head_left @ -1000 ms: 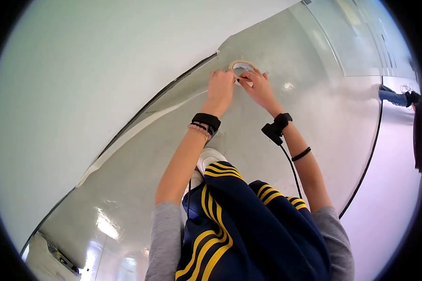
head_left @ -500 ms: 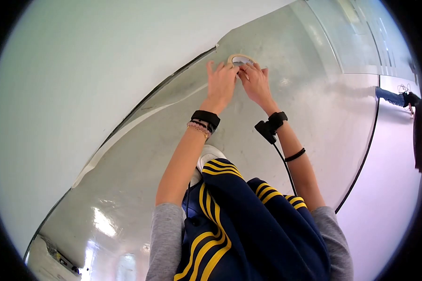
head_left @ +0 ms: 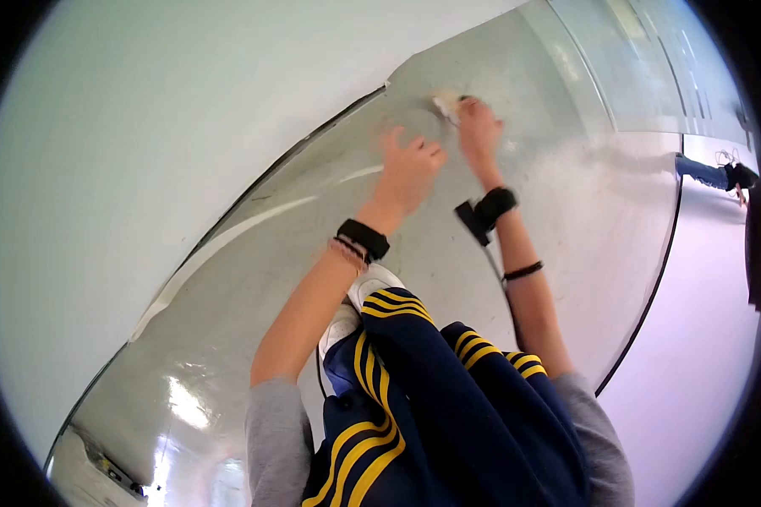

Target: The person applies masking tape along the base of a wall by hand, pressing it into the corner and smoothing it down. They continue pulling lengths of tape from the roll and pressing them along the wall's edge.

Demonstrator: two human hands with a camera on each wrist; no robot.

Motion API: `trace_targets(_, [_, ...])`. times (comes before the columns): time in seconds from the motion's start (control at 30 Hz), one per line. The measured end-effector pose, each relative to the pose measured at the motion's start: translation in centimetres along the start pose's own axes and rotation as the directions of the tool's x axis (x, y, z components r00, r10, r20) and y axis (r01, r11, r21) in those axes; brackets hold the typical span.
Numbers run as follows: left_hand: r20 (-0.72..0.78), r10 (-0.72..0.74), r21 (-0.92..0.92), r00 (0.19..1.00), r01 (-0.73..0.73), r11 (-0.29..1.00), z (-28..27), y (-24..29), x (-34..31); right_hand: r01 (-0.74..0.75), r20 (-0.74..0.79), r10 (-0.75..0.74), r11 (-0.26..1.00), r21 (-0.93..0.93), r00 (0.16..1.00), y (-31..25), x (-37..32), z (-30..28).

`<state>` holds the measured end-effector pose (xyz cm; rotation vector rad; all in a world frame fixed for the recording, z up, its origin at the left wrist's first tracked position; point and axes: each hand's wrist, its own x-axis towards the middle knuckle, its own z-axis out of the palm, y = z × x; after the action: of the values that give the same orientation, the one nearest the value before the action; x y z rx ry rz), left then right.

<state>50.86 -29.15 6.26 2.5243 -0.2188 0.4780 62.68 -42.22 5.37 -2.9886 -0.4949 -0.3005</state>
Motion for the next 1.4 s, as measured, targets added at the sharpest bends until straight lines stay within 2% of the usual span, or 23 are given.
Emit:
trace_targets(0.03, [0.019, -0.051, -0.07, 0.999, 0.052, 0.996, -0.4, 0.3, -1.0, -0.009, 0.003, 0.009, 1.0, 0.0, 1.0, 1.2, 0.8, -0.5])
trace_targets(0.1, [0.028, -0.084, -0.132, 0.996, 0.087, 0.988, -1.3, 0.3, -1.2, 0.156, 0.097, -0.184, 0.959, 0.238, 0.978, 2.9, 2.8, -3.0])
trace_targets(0.13, [-0.016, -0.188, -0.239, 0.982, 0.179, 0.954, -1.8, 0.0, -1.0, 0.162, 0.089, -0.186, 0.959, 0.232, 0.978, 2.7, 2.4, -3.2])
trace_targets(0.17, [-0.042, -0.301, -0.354, 0.953, 0.267, 0.896, -2.1, 0.1, -0.9, 0.255, 0.098, -0.283, 0.94, 0.225, 0.954, 2.9, 1.2, -3.5])
trace_targets(0.2, [-0.05, -0.31, -0.363, 0.949, 0.272, 0.891, -2.7, 0.1, -0.5, 0.352, 0.11, -0.382, 0.91, 0.22, 0.918, 2.9, 0.1, -3.6])
trace_targets(0.27, [-0.19, -0.355, -0.406, 0.915, 0.256, 0.877, -3.5, -0.5, 0.1, 0.406, 0.157, -0.447, 0.883, 0.234, 0.881, 3.1, -2.3, -1.8])
trace_targets(0.33, [-0.155, -0.364, -0.494, 0.918, 0.247, 0.834, -3.2, -1.4, 1.4, 0.445, 0.207, -0.502, 0.855, 0.267, 0.84, 2.6, -3.5, -1.6])
trace_targets(0.4, [-0.113, -0.35, -0.567, 0.93, 0.229, 0.791, -3.3, -2.2, 1.4, 0.29, 0.069, -0.354, 0.851, 0.438, 0.933, 0.5, -4.8, -1.7])
trace_targets(0.43, [-0.101, -0.337, -0.561, 0.936, 0.226, 0.797, -3.4, -2.4, 1.2, 0.284, 0.073, -0.351, 0.849, 0.446, 0.934, -0.3, -5.0, -1.8])
trace_targets(0.47, [-0.091, -0.322, -0.555, 0.942, 0.22, 0.802, -3.6, -2.6, 0.9, 0.079, 0.129, -0.242, 0.697, 0.713, 0.962, -1.0, -5.1, -1.9])
trace_targets(0.5, [-0.089, -0.322, -0.554, 0.942, 0.223, 0.802, -3.8, -2.8, 0.7, -0.127, 0.217, -0.155, 0.45, 0.884, 0.964, -1.8, -5.0, -2.3])
trace_targets(0.53, [-0.078, -0.312, -0.539, 0.947, 0.224, 0.812, -4.0, -2.9, 0.6, -0.129, 0.219, -0.155, 0.448, 0.885, 0.963, -3.1, -4.7, -3.7])
trace_targets(0.6, [-0.074, -0.307, -0.523, 0.949, 0.225, 0.822, -4.2, -2.6, 0.5, -0.355, 0.384, -0.209, 0.163, 0.92, 0.899, -4.9, -4.1, -6.3])
trace_targets(0.7, [-0.154, -0.273, -0.42, 0.95, 0.187, 0.888, -4.4, -2.7, 0.2, -0.394, 0.448, -0.233, 0.245, 0.886, 0.863, -4.4, -3.4, -4.4])
trace_targets(0.83, [-0.099, -0.276, -0.313, 0.956, 0.233, 0.921, -3.8, -2.7, 0.2, -0.345, 0.38, -0.308, 0.163, 0.924, 0.872, -4.3, -3.3, -3.7])
trace_targets(0.9, [-0.095, -0.295, -0.279, 0.951, 0.259, 0.925, -4.1, -2.8, -0.1, -0.331, 0.377, -0.193, 0.23, 0.915, 0.906, -4.5, -3.4, -3.8])
trace_targets(1.0, [0.005, -0.301, -0.305, 0.954, 0.288, 0.908, -4.1, -2.9, -0.1, -0.358, 0.406, -0.144, 0.274, 0.893, 0.902, -4.9, -3.5, -4.3])
trace_targets(1.1, [-0.021, -0.225, -0.152, 0.974, 0.219, 0.964, -4.2, -2.7, 0.1, -0.359, 0.398, -0.097, 0.277, 0.891, 0.913, -4.9, -3.6, -4.9])
trace_targets(1.17, [0.076, -0.217, 0.049, 0.973, 0.214, 0.976, -4.9, -2.4, -0.5, -0.362, 0.395, -0.059, 0.297, 0.884, 0.917, -4.3, -3.5, -5.0])
trace_targets(1.2, [0.079, -0.228, 0.053, 0.97, 0.225, 0.973, -4.7, -2.4, -0.9, -0.363, 0.388, -0.016, 0.319, 0.876, 0.922, -4.1, -3.3, -5.1])
trace_targets(1.3, [-0.02, -0.155, 0.145, 0.988, 0.156, 0.977, -4.6, -2.8, -1.8, -0.313, 0.376, -0.089, 0.399, 0.862, 0.922, -4.0, -3.0, -5.5])
trace_targets(1.37, [-0.149, -0.14, 0.149, 0.979, 0.162, 0.975, -5.3, -2.8, -1.7, -0.297, 0.35, -0.085, 0.369, 0.881, 0.933, -4.7, -2.9, -5.7])
trace_targets(1.4, [-0.143, -0.147, 0.154, 0.979, 0.169, 0.974, -5.6, -2.6, -1.5, -0.271, 0.314, -0.073, 0.346, 0.898, 0.947, -4.8, -2.9, -5.8])
